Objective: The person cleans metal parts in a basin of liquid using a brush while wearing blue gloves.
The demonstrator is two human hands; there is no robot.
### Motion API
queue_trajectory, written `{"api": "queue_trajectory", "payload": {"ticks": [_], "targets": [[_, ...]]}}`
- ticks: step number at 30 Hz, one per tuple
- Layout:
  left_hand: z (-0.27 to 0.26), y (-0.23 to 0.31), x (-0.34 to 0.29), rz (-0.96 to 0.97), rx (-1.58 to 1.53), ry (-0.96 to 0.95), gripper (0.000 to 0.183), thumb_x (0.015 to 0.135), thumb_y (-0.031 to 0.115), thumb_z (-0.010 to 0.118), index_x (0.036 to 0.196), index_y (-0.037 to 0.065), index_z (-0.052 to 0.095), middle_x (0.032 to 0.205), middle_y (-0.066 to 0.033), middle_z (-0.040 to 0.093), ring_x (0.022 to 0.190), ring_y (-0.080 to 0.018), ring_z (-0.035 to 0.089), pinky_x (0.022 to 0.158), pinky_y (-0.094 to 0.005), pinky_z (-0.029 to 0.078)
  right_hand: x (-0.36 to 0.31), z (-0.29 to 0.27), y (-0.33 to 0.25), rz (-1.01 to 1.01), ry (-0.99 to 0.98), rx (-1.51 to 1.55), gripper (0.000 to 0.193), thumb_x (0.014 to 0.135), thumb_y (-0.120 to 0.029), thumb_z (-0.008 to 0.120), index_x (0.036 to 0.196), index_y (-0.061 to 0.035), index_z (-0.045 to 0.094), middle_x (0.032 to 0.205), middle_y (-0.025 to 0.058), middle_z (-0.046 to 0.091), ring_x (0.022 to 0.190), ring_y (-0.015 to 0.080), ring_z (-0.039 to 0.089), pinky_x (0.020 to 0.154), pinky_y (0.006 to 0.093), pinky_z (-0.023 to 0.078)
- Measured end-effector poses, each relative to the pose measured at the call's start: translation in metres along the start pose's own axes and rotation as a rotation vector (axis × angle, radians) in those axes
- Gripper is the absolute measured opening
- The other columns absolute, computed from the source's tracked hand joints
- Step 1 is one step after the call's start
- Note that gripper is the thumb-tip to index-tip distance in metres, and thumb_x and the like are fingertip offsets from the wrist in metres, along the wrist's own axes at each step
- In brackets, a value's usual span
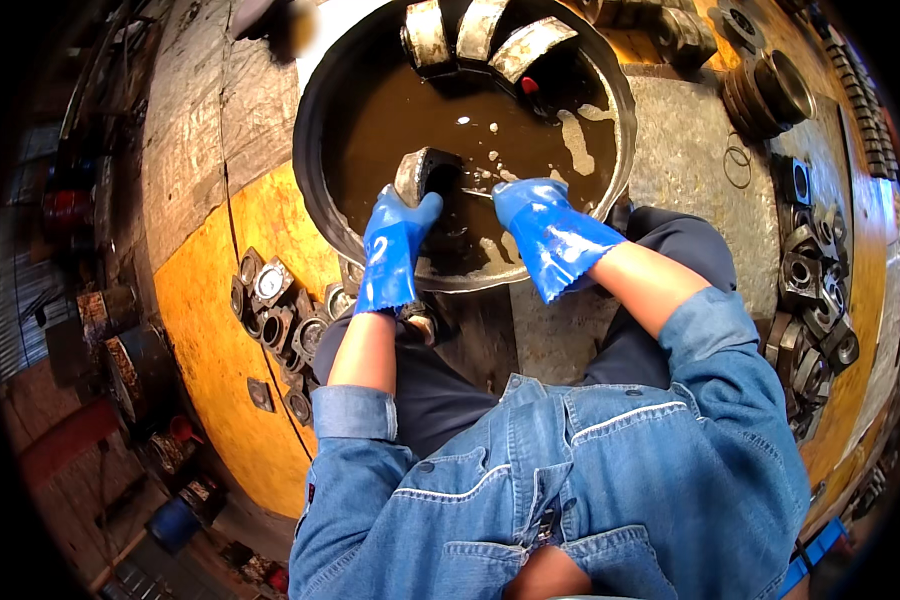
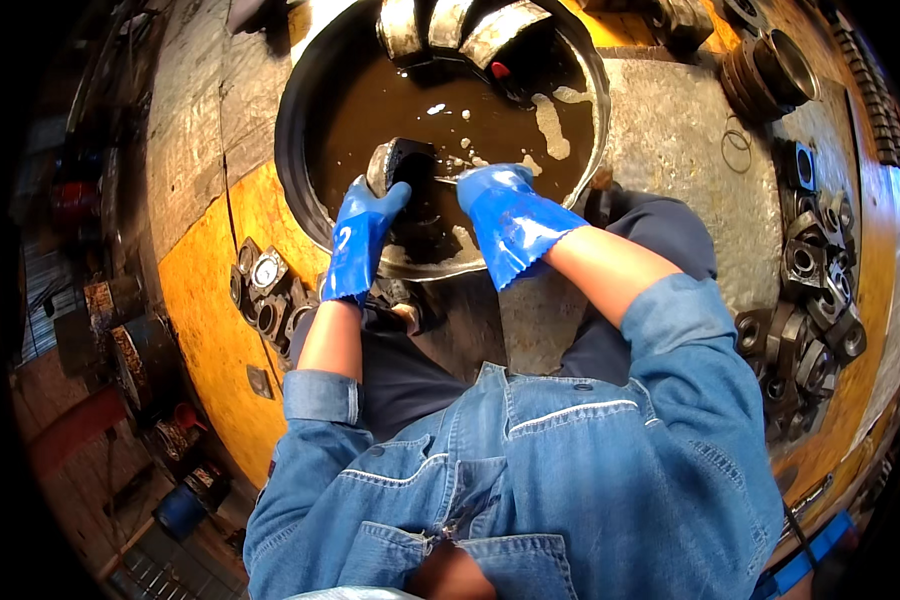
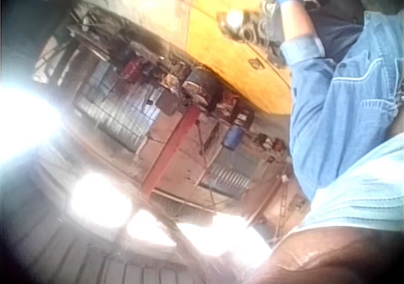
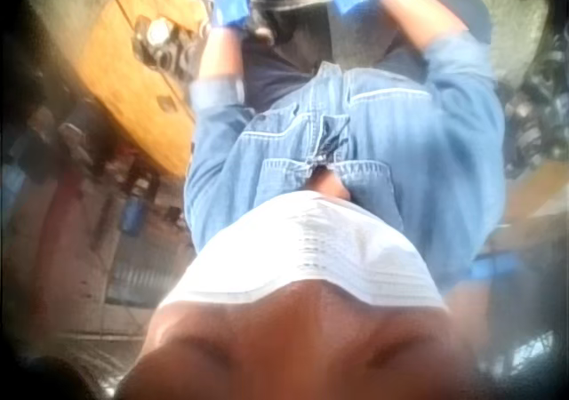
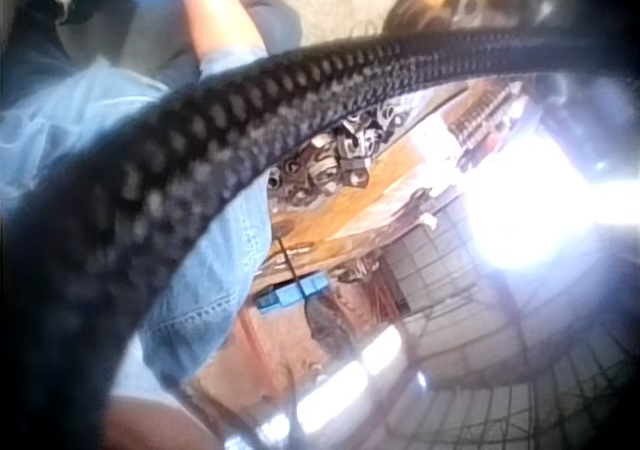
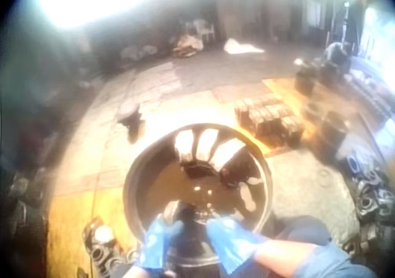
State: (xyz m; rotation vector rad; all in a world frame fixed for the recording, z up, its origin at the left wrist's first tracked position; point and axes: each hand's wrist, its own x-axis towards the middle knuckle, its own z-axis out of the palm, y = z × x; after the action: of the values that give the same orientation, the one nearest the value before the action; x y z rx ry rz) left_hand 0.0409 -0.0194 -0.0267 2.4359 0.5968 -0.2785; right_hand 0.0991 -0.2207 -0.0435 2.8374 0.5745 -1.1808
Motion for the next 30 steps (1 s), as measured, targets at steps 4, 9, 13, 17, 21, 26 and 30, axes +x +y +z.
{"api": "queue_trajectory", "payload": {"ticks": [4,9,13,17,21,26,30], "targets": [[-0.004,0.006,0.002,-0.052,-0.023,-0.058,0.076,0.082,0.050,0.077,0.129,-0.010,0.066,0.118,-0.0306,0.074,0.113,-0.0421,0.072,0.099,-0.0454,0.054,0.009,0.005,0.012,0.024,-0.003,0.035,0.030,0.085,-0.013,0.077,0.114,-0.0094,0.080,0.110,0.0094,0.082,0.103,0.0312,0.079,0.080,0.0519,0.060],[0.001,0.003,0.006,-0.065,-0.022,-0.053,0.072,0.083,0.047,0.077,0.128,-0.008,0.068,0.116,-0.0272,0.075,0.109,-0.0376,0.074,0.096,-0.0436,0.056,0.008,0.006,0.005,-0.004,0.037,0.054,0.025,0.095,-0.012,0.066,0.115,-0.0056,0.079,0.109,0.0145,0.081,0.104,0.0326,0.079,0.082,0.0496,0.062],[-0.006,0.000,0.002,-0.051,-0.112,-0.077,0.070,0.083,0.044,0.079,0.128,-0.009,0.067,0.116,-0.0258,0.076,0.106,-0.0351,0.074,0.094,-0.0426,0.056,-0.010,-0.026,0.005,-0.094,-0.074,-0.027,0.033,0.083,-0.018,0.081,0.114,-0.0076,0.080,0.108,0.0115,0.081,0.102,0.0314,0.078,0.078,0.0517,0.061],[0.001,-0.003,0.005,-0.054,-0.149,-0.068,0.066,0.082,0.044,0.077,0.123,-0.008,0.069,0.111,-0.0273,0.076,0.106,-0.0393,0.074,0.093,-0.0446,0.056,0.001,-0.009,-0.001,0.013,-0.107,0.050,0.029,0.083,-0.013,0.080,0.112,-0.0076,0.081,0.105,0.0088,0.082,0.101,0.0315,0.079,0.077,0.0559,0.060],[-0.010,0.015,-0.005,-0.039,-0.256,-0.084,0.063,0.082,0.042,0.078,0.119,-0.008,0.070,0.107,-0.0245,0.077,0.101,-0.0355,0.075,0.090,-0.0434,0.057,-0.005,-0.021,0.009,-0.046,-0.065,-0.021,0.029,0.083,-0.012,0.081,0.112,-0.0084,0.081,0.108,0.0087,0.081,0.101,0.0314,0.079,0.078,0.0539,0.060],[0.005,-0.012,0.010,-0.040,-0.316,-0.083,0.064,0.082,0.042,0.079,0.121,-0.007,0.070,0.108,-0.0227,0.077,0.098,-0.0326,0.075,0.087,-0.0418,0.058,0.010,0.003,-0.002,0.052,-0.071,-0.017,0.027,0.091,-0.013,0.072,0.117,-0.0106,0.080,0.113,0.0073,0.082,0.105,0.0320,0.079,0.079,0.0525,0.060],[0.001,-0.006,0.006,-0.087,-0.366,-0.116,0.066,0.082,0.041,0.081,0.125,-0.007,0.069,0.111,-0.0225,0.077,0.101,-0.0325,0.075,0.088,-0.0417,0.058,0.004,-0.006,0.010,-0.078,-0.036,0.076,0.030,0.091,-0.015,0.073,0.120,-0.0116,0.080,0.120,0.0091,0.080,0.111,0.0323,0.078,0.084,0.0535,0.060]]}}
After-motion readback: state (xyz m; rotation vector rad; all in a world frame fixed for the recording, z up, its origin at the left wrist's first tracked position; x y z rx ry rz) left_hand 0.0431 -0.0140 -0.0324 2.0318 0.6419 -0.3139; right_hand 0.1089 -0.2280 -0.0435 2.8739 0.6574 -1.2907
